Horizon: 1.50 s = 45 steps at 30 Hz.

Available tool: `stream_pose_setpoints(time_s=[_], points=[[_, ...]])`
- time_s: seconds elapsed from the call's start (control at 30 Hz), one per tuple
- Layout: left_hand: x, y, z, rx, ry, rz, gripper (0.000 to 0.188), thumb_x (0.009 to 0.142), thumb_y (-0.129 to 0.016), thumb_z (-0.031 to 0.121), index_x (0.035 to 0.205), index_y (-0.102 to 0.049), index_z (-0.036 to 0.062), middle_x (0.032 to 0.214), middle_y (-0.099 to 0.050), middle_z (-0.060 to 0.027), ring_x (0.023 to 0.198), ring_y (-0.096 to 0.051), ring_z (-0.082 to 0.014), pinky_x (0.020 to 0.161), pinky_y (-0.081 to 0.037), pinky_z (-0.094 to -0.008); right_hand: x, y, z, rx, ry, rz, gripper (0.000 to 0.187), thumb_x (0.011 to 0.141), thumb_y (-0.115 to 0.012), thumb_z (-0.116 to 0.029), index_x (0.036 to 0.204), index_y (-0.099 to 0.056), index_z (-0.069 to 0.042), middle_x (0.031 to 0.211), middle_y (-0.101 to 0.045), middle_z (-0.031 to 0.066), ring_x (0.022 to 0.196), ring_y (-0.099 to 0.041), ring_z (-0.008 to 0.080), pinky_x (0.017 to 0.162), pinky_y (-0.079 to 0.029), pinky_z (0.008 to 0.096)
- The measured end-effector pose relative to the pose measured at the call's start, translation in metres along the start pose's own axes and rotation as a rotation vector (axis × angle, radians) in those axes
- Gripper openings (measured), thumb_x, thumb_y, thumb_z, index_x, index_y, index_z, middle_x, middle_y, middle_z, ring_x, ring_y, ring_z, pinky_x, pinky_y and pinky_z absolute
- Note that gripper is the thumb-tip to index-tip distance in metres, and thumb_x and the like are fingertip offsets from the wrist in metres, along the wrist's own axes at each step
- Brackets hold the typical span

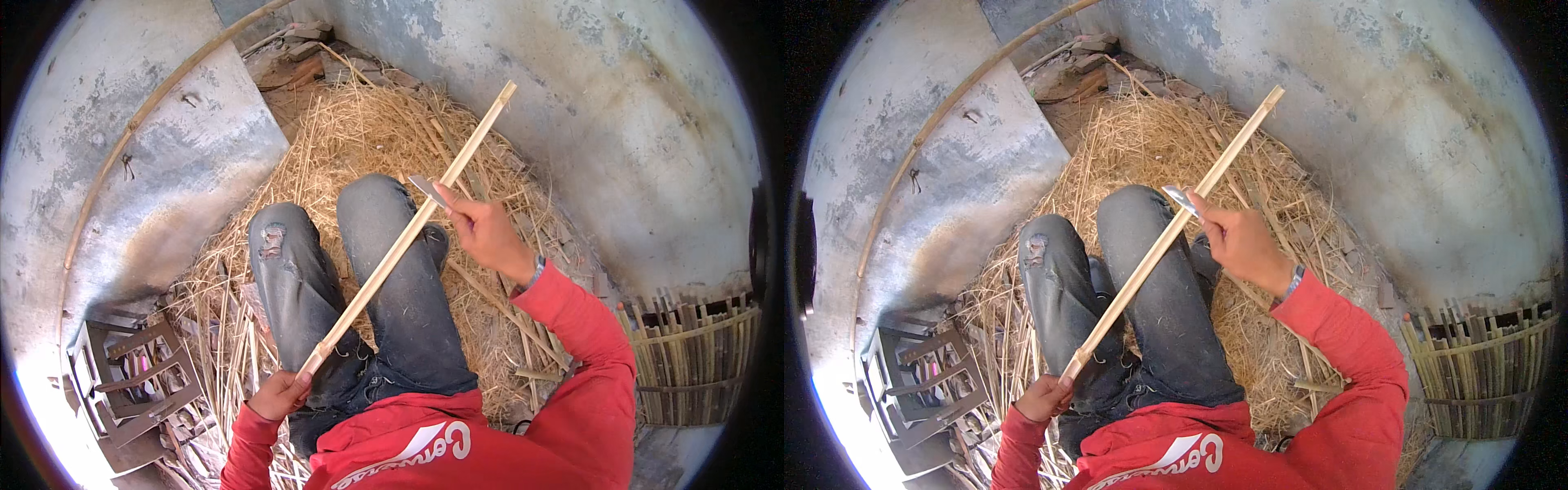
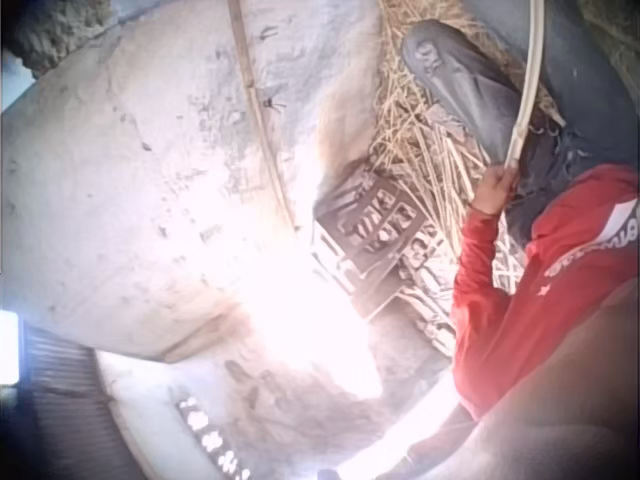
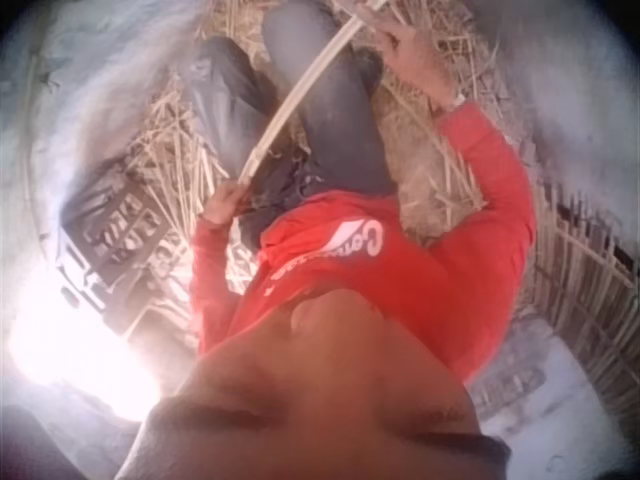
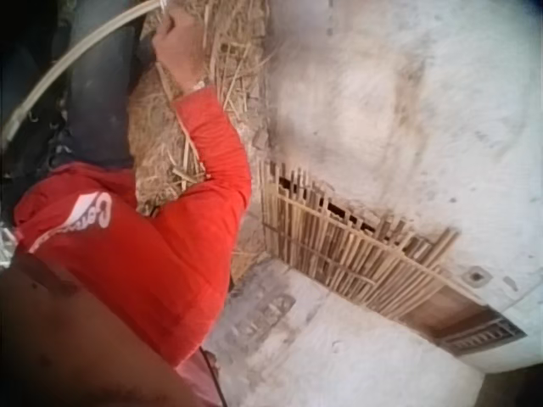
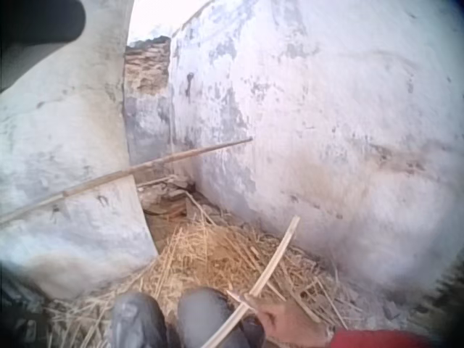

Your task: The person scrapes a long bamboo strip with a knife while sitting on the floor, removing shavings from the surface and edges.

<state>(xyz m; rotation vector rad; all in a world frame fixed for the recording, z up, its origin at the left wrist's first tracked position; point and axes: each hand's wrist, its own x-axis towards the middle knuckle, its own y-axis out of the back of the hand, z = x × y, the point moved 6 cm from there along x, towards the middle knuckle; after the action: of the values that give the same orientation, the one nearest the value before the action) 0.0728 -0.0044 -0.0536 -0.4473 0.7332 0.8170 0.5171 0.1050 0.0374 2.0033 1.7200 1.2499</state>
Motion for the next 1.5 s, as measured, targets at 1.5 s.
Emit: stream_pose_setpoints(time_s=[1.5], points=[[0.024,-0.034,0.005,-0.048,-0.076,-0.092,0.055,0.113,-0.047,0.052,0.074,-0.051,0.0132,0.061,-0.043,0.0039,0.048,-0.035,-0.0098,0.047,-0.026,-0.0283,-0.071,-0.040,-0.087,0.105,-0.154,-0.194,0.037,0.103,-0.063,-0.012,0.139,-0.068,-0.007,0.069,-0.056,0.0276,0.050,-0.062,0.0269,0.051,-0.046,0.0399]])
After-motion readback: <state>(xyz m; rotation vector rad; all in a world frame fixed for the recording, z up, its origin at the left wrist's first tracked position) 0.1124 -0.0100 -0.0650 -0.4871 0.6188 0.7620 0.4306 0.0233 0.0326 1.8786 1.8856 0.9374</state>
